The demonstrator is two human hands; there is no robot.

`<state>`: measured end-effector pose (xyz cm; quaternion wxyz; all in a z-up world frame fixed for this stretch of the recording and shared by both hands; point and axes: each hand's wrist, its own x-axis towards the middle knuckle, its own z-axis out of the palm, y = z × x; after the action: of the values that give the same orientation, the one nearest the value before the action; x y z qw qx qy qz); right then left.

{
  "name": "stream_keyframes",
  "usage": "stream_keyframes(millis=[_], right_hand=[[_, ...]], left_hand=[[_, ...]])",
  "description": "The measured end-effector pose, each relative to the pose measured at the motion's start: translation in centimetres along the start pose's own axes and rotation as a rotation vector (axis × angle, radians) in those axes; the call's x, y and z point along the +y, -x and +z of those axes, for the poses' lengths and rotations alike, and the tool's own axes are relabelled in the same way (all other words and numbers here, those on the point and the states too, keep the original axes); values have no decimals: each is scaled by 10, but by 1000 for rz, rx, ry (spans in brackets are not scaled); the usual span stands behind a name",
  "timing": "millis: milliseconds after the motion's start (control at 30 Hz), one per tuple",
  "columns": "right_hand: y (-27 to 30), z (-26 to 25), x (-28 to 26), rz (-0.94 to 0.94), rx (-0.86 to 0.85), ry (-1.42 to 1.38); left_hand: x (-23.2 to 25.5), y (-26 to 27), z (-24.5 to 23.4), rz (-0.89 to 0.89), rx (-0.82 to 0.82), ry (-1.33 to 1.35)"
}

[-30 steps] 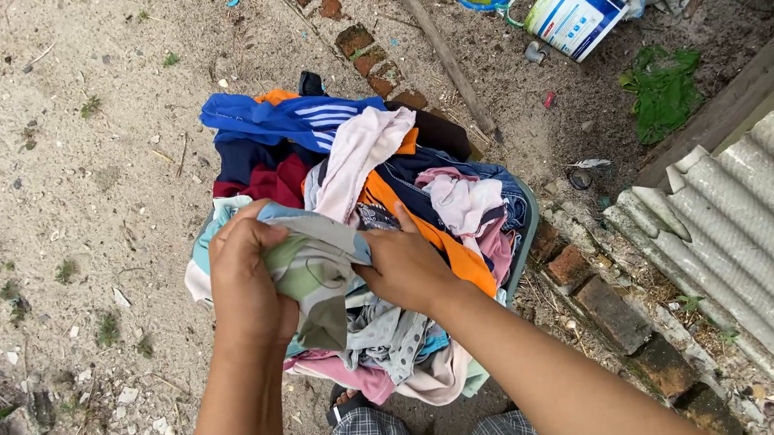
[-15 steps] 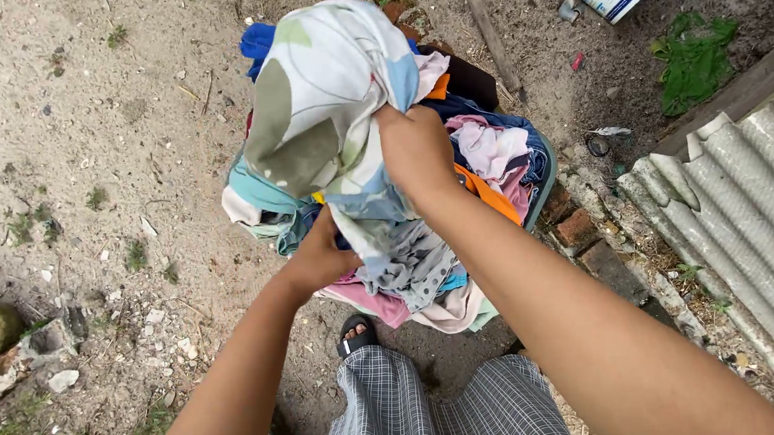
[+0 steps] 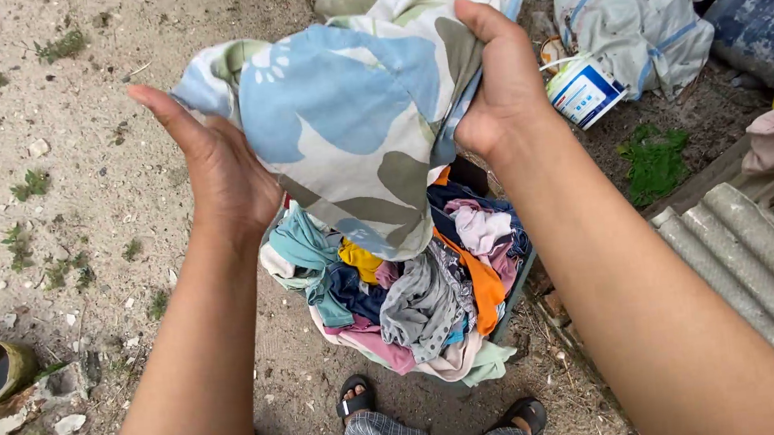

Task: Hanging washed clothes on an outdoor clothesline.

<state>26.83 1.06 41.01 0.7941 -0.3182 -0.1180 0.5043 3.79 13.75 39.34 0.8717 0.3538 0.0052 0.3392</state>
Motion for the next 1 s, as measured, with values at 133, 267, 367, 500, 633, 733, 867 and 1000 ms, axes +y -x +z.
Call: stream_keyframes(millis=[133, 267, 367, 500, 633, 733, 867, 1000], right_hand=[[11, 2, -50, -73, -134, -134], [25, -21, -83, -245, 3, -133], [43, -29, -101, -228, 31, -86], [61, -37, -119, -156, 103, 122], [69, -36, -136, -255, 82, 221], [80, -19, -145, -379, 23, 144], [107, 14, -153, -566, -72, -79], [133, 35, -151, -601, -169, -63]], left_hand=[[49, -43, -4, 143, -197, -564], [83, -58, -9, 59, 132, -864], [112, -52, -2, -77, 279, -588], [139, -54, -15, -37, 279, -482], [166, -68, 11, -32, 265, -497], [186, -82, 33, -36, 195, -699], [213, -110, 64, 52, 44, -707], [226, -155, 72, 68, -55, -691]])
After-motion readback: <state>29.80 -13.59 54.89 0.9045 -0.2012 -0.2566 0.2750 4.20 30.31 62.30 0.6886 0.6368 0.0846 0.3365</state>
